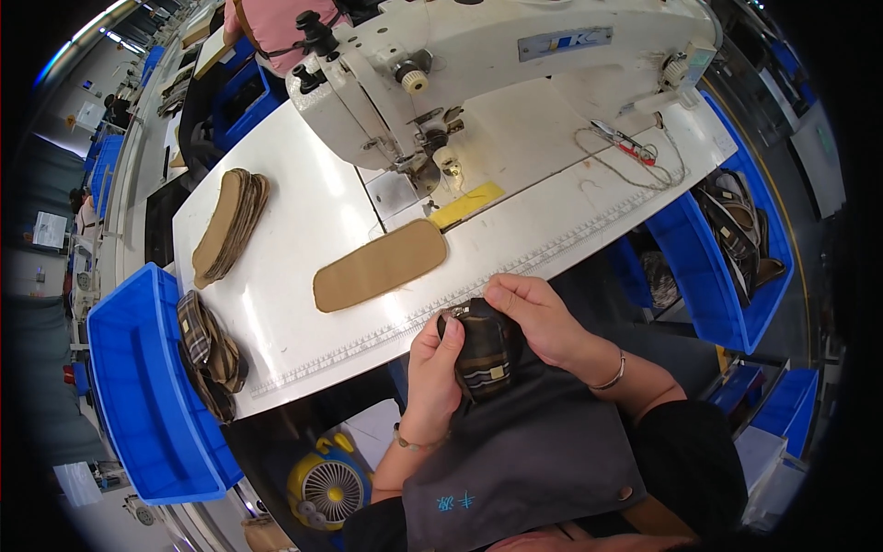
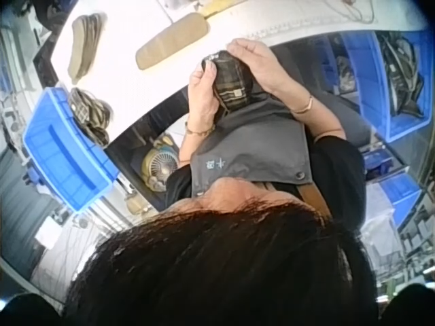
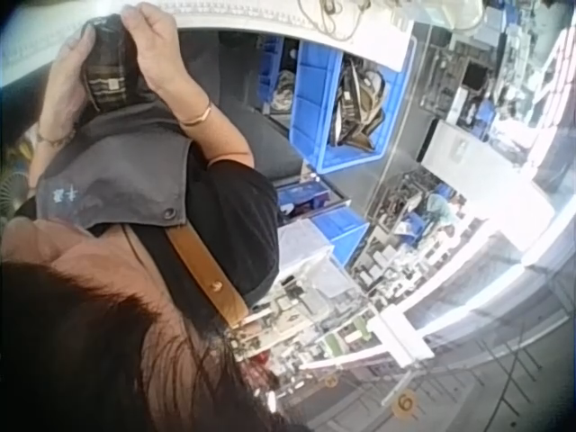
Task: Using an industrial sewing machine to stitch together patterned leather components of shoes.
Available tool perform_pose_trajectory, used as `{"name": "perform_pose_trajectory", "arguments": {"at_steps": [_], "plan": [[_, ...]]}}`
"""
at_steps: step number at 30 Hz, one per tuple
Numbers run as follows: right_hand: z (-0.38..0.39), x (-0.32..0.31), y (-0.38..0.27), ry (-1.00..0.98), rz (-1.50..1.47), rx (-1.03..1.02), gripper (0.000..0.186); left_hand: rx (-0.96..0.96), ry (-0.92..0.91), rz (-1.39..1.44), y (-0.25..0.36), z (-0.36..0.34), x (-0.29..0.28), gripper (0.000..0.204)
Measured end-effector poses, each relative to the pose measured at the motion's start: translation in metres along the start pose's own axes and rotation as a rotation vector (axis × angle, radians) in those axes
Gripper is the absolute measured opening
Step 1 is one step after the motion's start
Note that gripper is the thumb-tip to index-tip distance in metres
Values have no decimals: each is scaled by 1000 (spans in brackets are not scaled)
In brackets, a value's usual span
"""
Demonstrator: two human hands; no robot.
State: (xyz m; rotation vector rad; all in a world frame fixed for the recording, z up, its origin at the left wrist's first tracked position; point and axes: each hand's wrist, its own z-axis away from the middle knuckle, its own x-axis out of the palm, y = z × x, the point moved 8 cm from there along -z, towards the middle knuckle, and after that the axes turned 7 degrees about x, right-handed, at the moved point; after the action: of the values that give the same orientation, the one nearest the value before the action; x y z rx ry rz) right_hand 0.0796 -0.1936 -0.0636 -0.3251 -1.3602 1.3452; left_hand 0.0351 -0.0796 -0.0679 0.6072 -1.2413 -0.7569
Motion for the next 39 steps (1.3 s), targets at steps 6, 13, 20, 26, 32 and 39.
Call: {"name": "perform_pose_trajectory", "arguments": {"at_steps": [6,13,20,26,32,39], "plan": [[3,11,-3,-88,-165,71,25,106,1,-56,5,0,-7,17],[9,16,1,-211,-165,136,20,120,34,-20,9,6,2,18],[15,31,-2,-238,-95,43,16,236,95,-203,32,7,-11,22],[10,43,-7,-320,212,53,23,388,17,-751,88,12,-15,16],[-6,42,-64,-43,1494,-970,25,386,-163,-1380,151,-1,24,9],[-75,37,-54,-250,1744,-927,41,221,-518,-1405,145,-92,35,11]]}}
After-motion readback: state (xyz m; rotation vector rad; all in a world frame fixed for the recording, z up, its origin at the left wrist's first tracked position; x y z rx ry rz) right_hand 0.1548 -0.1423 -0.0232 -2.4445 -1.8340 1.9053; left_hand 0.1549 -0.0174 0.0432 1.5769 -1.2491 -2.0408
